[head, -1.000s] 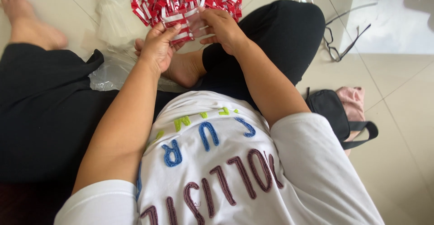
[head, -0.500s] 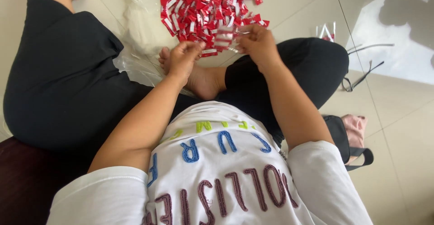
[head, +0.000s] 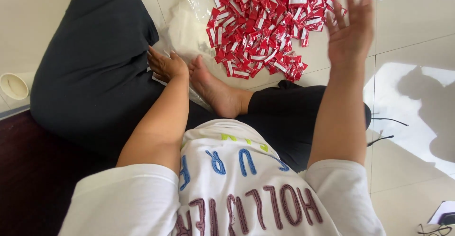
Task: The person picks up red packets and places them into clear plastic bags by hand while sitting on the tiled floor.
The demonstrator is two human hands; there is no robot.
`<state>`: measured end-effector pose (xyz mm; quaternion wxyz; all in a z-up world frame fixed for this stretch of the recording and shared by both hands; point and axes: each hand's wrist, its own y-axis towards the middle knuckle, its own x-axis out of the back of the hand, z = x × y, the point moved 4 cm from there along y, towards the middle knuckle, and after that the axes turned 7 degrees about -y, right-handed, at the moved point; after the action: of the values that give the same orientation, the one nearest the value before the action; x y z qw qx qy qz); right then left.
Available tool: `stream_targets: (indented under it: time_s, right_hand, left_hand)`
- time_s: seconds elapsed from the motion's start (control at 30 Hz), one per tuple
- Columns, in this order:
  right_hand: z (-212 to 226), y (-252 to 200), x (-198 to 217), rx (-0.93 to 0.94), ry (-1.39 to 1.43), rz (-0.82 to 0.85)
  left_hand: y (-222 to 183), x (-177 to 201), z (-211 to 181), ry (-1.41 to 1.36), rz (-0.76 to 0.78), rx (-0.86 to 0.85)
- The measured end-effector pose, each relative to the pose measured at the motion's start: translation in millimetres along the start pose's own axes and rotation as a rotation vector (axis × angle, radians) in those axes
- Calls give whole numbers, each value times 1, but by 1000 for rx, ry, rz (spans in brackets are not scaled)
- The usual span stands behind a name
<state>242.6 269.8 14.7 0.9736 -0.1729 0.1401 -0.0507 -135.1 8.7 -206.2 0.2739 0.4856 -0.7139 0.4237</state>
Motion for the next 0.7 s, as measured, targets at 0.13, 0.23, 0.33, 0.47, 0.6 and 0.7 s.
stream_targets:
  time_s: [0.13,0.23,0.33,0.47,0.6,0.7]
  right_hand:
    - [-35,-30,-20,-147,-180,55]
    - [-60,-28,-6,-265,-268,32]
    - [-53,-21,-20,-185,-340,133]
    - [-57,-15,-26,-178,-338,143]
    - [-66,-11,-29,-183,-355,166]
    - [-67,-7,-28,-190,-370,203]
  left_hand:
    - [38,-38,50,49,27,191]
    - [30,-29,50,70,-49,180]
    - [1,-2,-3,-16,-37,-64]
    - [13,-12,-20,-33,-54,-130]
    - [28,-20,-41,-282,-123,-423]
    - [45,-18,-29,-398,-263,-421]
